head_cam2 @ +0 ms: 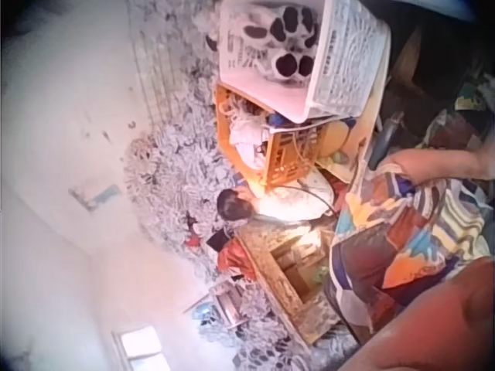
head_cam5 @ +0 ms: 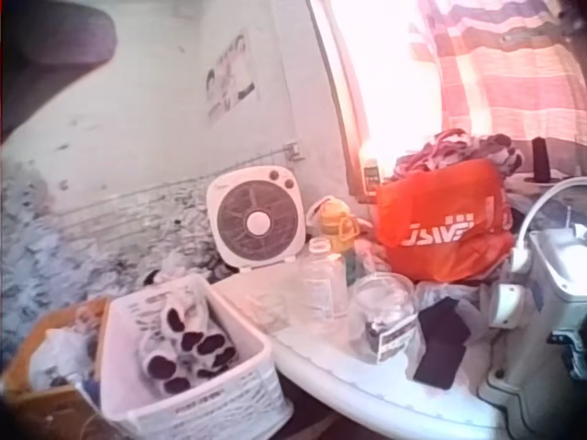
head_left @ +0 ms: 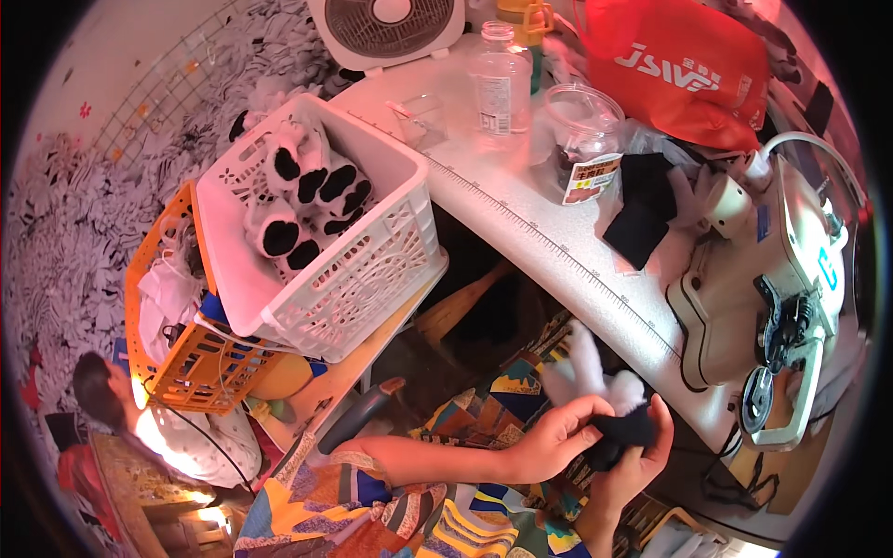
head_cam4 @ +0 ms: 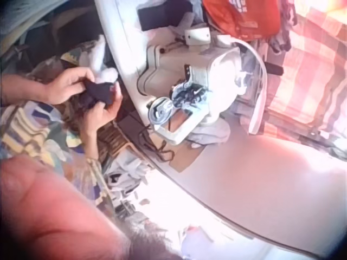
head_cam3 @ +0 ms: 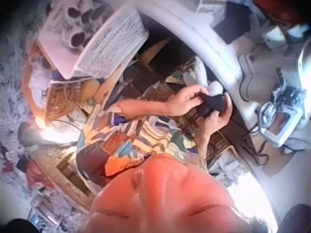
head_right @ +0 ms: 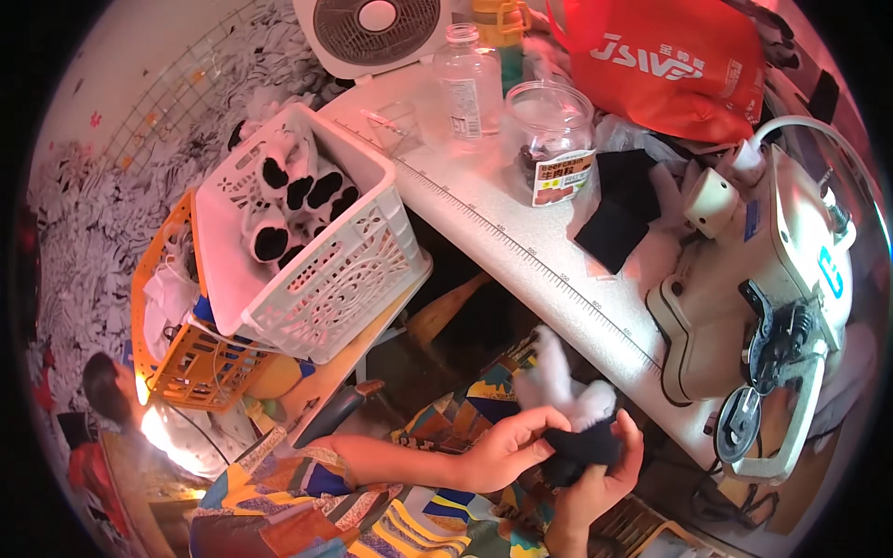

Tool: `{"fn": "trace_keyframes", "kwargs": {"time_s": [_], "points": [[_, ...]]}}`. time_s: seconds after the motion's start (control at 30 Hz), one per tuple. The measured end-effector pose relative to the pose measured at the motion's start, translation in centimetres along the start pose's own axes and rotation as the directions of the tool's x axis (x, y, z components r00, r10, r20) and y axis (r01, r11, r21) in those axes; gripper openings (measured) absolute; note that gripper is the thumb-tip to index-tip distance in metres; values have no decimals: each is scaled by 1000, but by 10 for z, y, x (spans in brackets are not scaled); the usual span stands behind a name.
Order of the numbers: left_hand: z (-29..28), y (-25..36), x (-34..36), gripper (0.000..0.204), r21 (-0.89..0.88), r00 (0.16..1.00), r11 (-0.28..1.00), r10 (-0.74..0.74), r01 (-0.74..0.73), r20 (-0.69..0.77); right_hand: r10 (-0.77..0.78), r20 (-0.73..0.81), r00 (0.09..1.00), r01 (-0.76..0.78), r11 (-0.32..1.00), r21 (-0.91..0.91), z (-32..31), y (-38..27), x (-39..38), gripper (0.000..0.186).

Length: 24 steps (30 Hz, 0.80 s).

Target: Sewing together fabric pieces to create parts for a plush toy or garment using a sewing machine.

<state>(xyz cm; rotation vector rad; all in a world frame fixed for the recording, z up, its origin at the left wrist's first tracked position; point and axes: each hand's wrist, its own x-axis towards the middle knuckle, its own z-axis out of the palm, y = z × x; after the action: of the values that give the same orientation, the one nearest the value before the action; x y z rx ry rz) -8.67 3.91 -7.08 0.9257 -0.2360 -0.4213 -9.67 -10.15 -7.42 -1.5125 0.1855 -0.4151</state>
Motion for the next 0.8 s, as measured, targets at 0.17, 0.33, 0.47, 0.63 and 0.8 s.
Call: {"fn": "trace_keyframes", "kwargs": {"time_s": [0.17, 0.33, 0.47, 0.63, 0.8], "points": [[-6, 22, 11, 25, -180, 960, 964, -151, 196, 238, 486, 158, 859, -495, 714, 496, -40, 16, 1, 35], [-28, 24, 29, 41, -267, 948, 916, -256, 300, 189, 316, 634, 705, -701, 175, 692, -34, 7, 17, 59], [-38, 44, 27, 32, 37, 982, 982, -185, 184, 30, 242, 618, 748, -623, 575, 530, -32, -6, 26, 61], [-1, 50, 33, 26, 973, 852, 79, 501, -218, 150, -51, 132, 990, 46, 998, 43, -30, 4, 14, 30], [21, 35, 22, 37, 796, 744, 71, 413, -602, 526, -426, -95, 900, 368, 858, -359, -32, -9, 16, 34]]}}
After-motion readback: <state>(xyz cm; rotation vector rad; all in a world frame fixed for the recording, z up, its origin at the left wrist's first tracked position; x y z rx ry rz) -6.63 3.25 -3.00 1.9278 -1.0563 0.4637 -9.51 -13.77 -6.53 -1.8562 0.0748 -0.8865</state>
